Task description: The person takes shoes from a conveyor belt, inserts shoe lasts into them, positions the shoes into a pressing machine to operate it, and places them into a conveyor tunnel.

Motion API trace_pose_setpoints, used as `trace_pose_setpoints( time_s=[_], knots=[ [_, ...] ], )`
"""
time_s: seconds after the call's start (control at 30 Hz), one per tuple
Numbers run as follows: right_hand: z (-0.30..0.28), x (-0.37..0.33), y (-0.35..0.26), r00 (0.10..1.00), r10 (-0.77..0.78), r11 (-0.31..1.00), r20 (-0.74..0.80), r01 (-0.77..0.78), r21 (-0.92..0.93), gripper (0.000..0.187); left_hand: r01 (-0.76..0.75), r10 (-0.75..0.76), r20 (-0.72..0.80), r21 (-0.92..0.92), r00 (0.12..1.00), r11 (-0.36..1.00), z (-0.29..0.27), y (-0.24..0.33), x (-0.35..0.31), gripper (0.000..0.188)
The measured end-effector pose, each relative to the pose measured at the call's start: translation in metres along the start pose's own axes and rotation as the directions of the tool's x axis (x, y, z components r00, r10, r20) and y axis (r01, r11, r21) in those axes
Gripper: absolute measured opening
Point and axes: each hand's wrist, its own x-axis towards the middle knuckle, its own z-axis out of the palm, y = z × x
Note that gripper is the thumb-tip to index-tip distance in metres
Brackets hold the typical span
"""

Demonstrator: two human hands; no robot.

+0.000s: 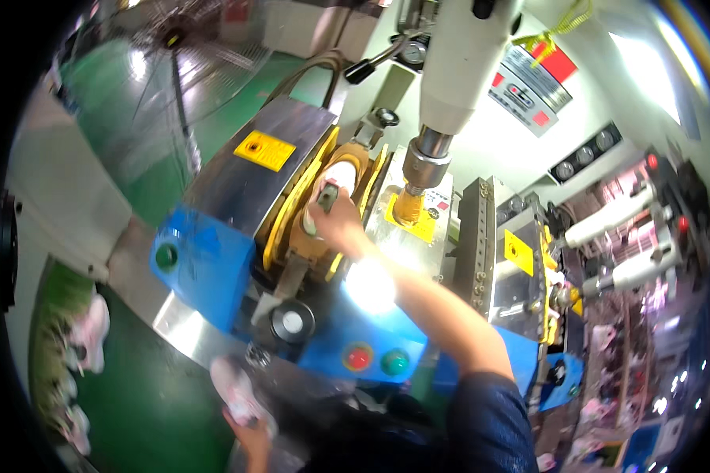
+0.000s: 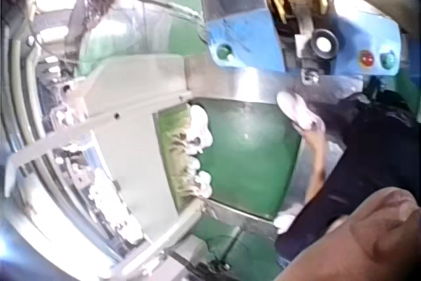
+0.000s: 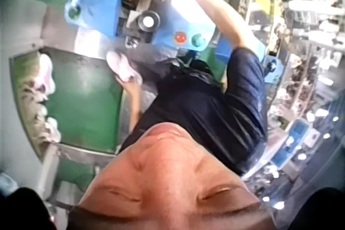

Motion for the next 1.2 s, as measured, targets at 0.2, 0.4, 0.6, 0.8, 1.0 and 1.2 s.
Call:
trace_pose_setpoints(
  time_s=[0.2, 0.4, 0.6, 0.8, 1.0, 1.2],
  knots=[
    [-0.076, -0.233, 0.107, 0.690, -0.723, 0.601, -0.041, 0.598, -0.530, 0.074, 0.006, -0.006, 0.020, 0.005, 1.000, 1.000, 0.025, 0.016, 0.005, 0.089],
    [-0.031, -0.320, 0.153, 0.930, -0.362, 0.889, 0.066, 0.366, -0.276, 0.072, 0.335, -0.307, 0.136, -0.325, 0.942, 0.884, -0.024, 0.069, -0.024, 0.063],
    [0.013, -0.399, 0.190, 0.916, -0.347, 0.901, 0.201, 0.267, 0.343, 0.046, 0.507, -0.386, 0.332, -0.626, 0.861, 0.592, -0.027, 0.083, -0.129, 0.071],
    [0.027, -0.448, 0.180, 0.746, -0.330, 0.885, 0.579, 0.031, 0.464, 0.036, 0.395, -0.406, 0.179, -0.738, 0.896, 0.547, -0.108, 0.047, -0.221, 0.062],
    [0.084, -0.441, 0.100, 0.619, -0.542, 0.840, 0.569, 0.428, 0.335, 0.032, 0.130, -0.083, -0.567, 0.043, 0.820, 0.991, -0.170, -0.142, -0.196, 0.085],
    [0.287, -0.619, 0.010, 0.027, -0.464, 0.853, 0.885, 0.283, 0.438, 0.083, 0.438, -0.040, -0.641, 0.475, 0.766, 0.763, -0.144, -0.150, -0.183, 0.080]
  ],
)
